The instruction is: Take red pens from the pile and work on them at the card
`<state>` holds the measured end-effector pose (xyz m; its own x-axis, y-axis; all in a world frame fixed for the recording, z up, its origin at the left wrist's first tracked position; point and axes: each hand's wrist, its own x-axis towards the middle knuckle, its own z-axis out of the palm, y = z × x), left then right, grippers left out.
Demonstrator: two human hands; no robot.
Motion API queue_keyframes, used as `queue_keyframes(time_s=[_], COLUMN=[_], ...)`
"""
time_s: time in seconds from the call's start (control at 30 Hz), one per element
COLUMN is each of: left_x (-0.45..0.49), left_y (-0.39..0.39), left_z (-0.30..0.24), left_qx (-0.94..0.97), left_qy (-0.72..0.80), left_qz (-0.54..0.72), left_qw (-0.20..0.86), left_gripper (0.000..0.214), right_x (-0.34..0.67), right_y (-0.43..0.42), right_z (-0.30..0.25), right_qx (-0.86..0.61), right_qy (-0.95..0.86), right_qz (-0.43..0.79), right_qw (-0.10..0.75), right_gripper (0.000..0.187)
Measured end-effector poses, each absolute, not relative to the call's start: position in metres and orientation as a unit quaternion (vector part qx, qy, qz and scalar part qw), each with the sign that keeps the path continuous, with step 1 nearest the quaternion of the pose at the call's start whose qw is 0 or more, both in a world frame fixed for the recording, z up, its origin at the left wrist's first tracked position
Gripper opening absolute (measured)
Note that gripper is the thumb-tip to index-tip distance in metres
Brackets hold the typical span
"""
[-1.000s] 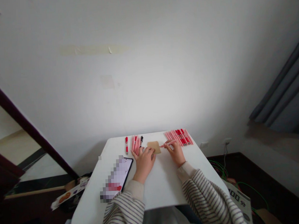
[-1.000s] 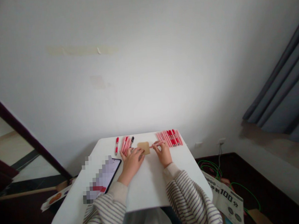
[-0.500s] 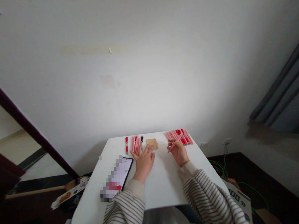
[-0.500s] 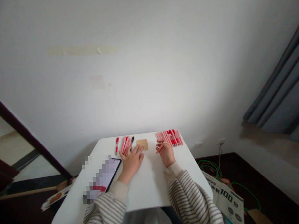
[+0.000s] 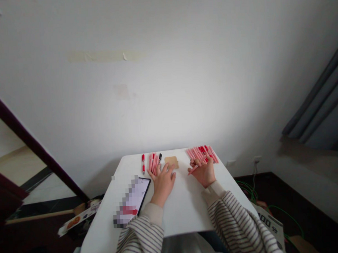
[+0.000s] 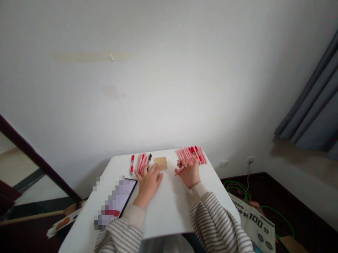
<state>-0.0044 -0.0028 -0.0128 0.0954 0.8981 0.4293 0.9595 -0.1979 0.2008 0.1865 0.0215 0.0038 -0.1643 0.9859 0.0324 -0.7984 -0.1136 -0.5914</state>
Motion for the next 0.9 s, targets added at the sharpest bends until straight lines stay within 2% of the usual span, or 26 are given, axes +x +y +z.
queue_keyframes(time_s=[0.1,0.27,0.5,0.6,0.7,0.83,0.9], left_x=[-0.004,-0.004,0.002,0.010,0.021,0.037,0.044], left_y=[-0.003,-0.004,-0.005,-0.004,0.000,0.004,0.005], left_z=[-0.013,-0.014,-0.013,-0.013,-0.016,-0.019,-0.017], left_qx=[-0.740,-0.741,-0.748,-0.759,-0.773,-0.791,-0.794], left_qy=[-0.627,-0.622,-0.613,-0.601,-0.584,-0.563,-0.557], left_qz=[-0.236,-0.243,-0.248,-0.246,-0.242,-0.237,-0.241], left_qw=[0.063,0.066,0.059,0.050,0.042,0.038,0.035], left_gripper=[0.039,0.038,0.036,0.035,0.036,0.036,0.035], right_x=[0.182,0.179,0.183,0.189,0.199,0.210,0.211], right_y=[0.026,0.031,0.036,0.041,0.047,0.053,0.054], right_z=[0.002,-0.002,-0.013,-0.015,-0.013,-0.006,-0.003], right_qx=[-0.231,-0.264,-0.345,-0.429,-0.488,-0.563,-0.614], right_qy=[-0.261,-0.283,-0.383,-0.458,-0.552,-0.614,-0.608], right_qz=[0.695,0.665,0.552,0.429,0.242,0.059,0.007], right_qw=[0.629,0.639,0.656,0.650,0.631,0.551,0.503], right_gripper=[0.059,0.031,0.034,0.039,0.040,0.030,0.027])
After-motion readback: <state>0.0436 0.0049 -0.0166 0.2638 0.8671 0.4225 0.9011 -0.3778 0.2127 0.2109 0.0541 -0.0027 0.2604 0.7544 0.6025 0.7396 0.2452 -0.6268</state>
